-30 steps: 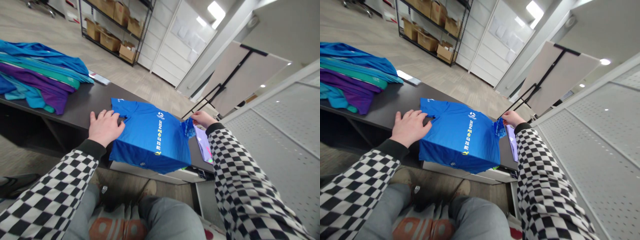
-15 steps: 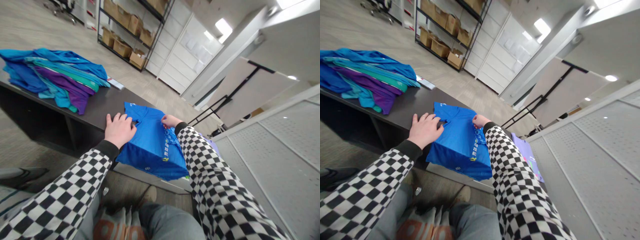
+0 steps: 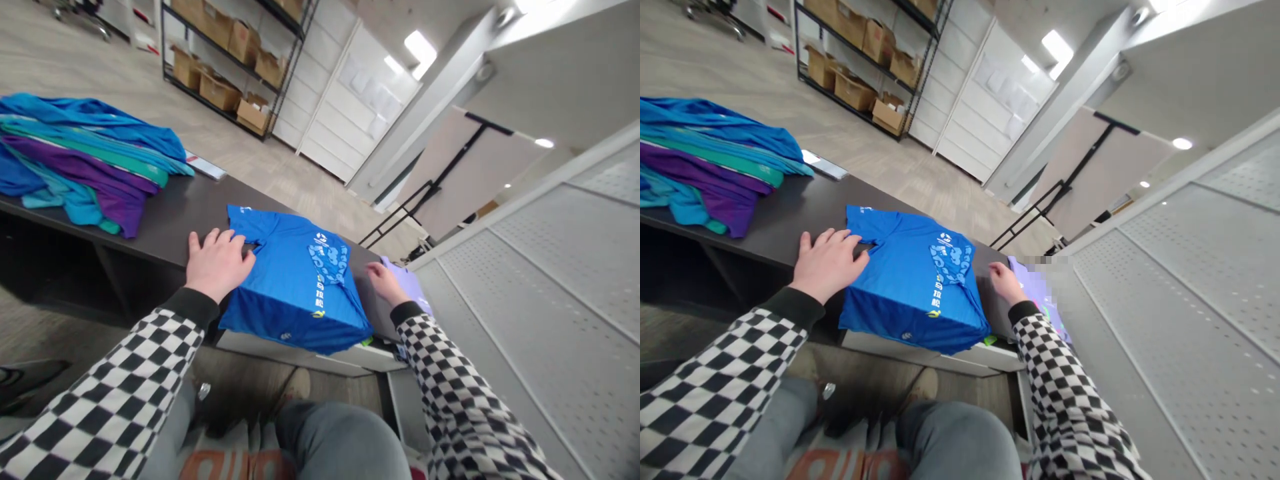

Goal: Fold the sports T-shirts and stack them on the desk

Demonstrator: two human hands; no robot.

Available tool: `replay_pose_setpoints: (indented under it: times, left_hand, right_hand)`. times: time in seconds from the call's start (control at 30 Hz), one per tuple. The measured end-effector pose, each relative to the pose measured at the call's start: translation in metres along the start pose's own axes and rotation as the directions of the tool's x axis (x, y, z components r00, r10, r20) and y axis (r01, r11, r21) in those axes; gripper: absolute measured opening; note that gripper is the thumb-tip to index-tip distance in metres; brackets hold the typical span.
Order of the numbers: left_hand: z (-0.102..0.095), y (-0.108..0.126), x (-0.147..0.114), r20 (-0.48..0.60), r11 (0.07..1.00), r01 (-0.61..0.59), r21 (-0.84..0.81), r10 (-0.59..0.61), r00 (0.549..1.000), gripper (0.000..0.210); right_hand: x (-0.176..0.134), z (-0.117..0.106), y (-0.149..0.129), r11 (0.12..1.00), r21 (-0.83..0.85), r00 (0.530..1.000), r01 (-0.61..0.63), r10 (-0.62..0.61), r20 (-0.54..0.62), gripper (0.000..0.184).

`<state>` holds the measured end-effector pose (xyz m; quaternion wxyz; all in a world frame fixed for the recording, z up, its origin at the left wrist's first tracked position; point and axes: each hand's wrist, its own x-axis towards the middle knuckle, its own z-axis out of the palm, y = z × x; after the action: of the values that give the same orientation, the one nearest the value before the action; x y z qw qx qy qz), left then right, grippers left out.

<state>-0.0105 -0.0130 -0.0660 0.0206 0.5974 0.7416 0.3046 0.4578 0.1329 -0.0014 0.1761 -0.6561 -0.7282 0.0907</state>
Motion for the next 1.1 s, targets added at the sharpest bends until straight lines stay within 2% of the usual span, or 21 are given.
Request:
replay_pose_setpoints:
  times: [0.1, 0.2, 0.27, 0.33, 0.4, 0.5, 0.57, 0.63, 0.7, 0.77, 0.87, 0.97, 1.03, 1.1]
  left_hand:
    - [0.002, -0.003, 0.001, -0.059, 1.0, -0.004, -0.028, 0.003, 0.998, 0.045]
    - [-0.001, -0.003, 0.001, -0.225, 0.996, -0.05, -0.071, 0.032, 0.974, 0.04]
    - [-0.005, 0.008, -0.007, -0.33, 0.979, -0.167, -0.12, 0.119, 0.936, 0.037]
    - [-0.008, 0.031, -0.027, -0.36, 0.927, -0.318, -0.199, 0.233, 0.903, 0.033]
    - [-0.005, 0.066, -0.063, -0.291, 0.844, -0.42, -0.335, 0.331, 0.897, 0.028]
    - [0.015, 0.125, -0.129, -0.036, 0.694, -0.392, -0.604, 0.468, 0.883, 0.024]
    - [0.032, 0.161, -0.161, 0.075, 0.629, -0.347, -0.696, 0.544, 0.836, 0.024]
    - [0.046, 0.194, -0.173, 0.139, 0.621, -0.366, -0.693, 0.614, 0.777, 0.026]
    - [0.054, 0.225, -0.166, 0.2, 0.665, -0.443, -0.601, 0.662, 0.722, 0.03]
    - [0.058, 0.253, -0.146, 0.279, 0.717, -0.546, -0.434, 0.683, 0.675, 0.035]
    - [0.064, 0.281, -0.116, 0.382, 0.727, -0.665, -0.171, 0.671, 0.635, 0.037]
    - [0.074, 0.289, -0.096, 0.458, 0.676, -0.734, -0.064, 0.673, 0.581, 0.032]
    - [0.081, 0.287, -0.087, 0.485, 0.653, -0.753, -0.079, 0.686, 0.543, 0.028]
    - [0.085, 0.282, -0.081, 0.48, 0.656, -0.743, -0.133, 0.699, 0.531, 0.023]
  right_hand:
    - [-0.046, 0.019, 0.037, 0.999, -0.022, 0.999, 0.033, -0.034, -0.041, 0.037]
    - [-0.059, 0.036, 0.054, 0.998, -0.013, 0.996, 0.061, -0.062, -0.071, 0.044]
    - [-0.054, 0.042, 0.06, 0.997, 0.01, 0.994, 0.072, -0.071, -0.078, 0.045]
    - [-0.048, 0.045, 0.064, 0.996, 0.013, 0.992, 0.093, -0.091, -0.089, 0.045]
    - [-0.046, 0.045, 0.063, 0.992, -0.027, 0.986, 0.125, -0.127, -0.106, 0.044]
    - [-0.048, 0.044, 0.058, 0.988, -0.077, 0.983, 0.136, -0.144, -0.118, 0.042]
    - [-0.052, 0.043, 0.052, 0.989, -0.085, 0.984, 0.123, -0.133, -0.119, 0.04]
    - [-0.054, 0.041, 0.048, 0.989, -0.092, 0.985, 0.113, -0.123, -0.12, 0.039]
    - [-0.055, 0.041, 0.045, 0.989, -0.102, 0.986, 0.111, -0.122, -0.115, 0.039]
    - [-0.054, 0.04, 0.044, 0.988, -0.111, 0.987, 0.108, -0.12, -0.106, 0.038]
    - [-0.054, 0.04, 0.042, 0.989, -0.117, 0.99, 0.09, -0.101, -0.094, 0.036]
    - [-0.054, 0.04, 0.04, 0.99, -0.117, 0.991, 0.078, -0.089, -0.098, 0.035]
    - [-0.054, 0.04, 0.04, 0.991, -0.112, 0.99, 0.077, -0.089, -0.107, 0.035]
    - [-0.055, 0.041, 0.039, 0.992, -0.103, 0.99, 0.077, -0.088, -0.113, 0.034]
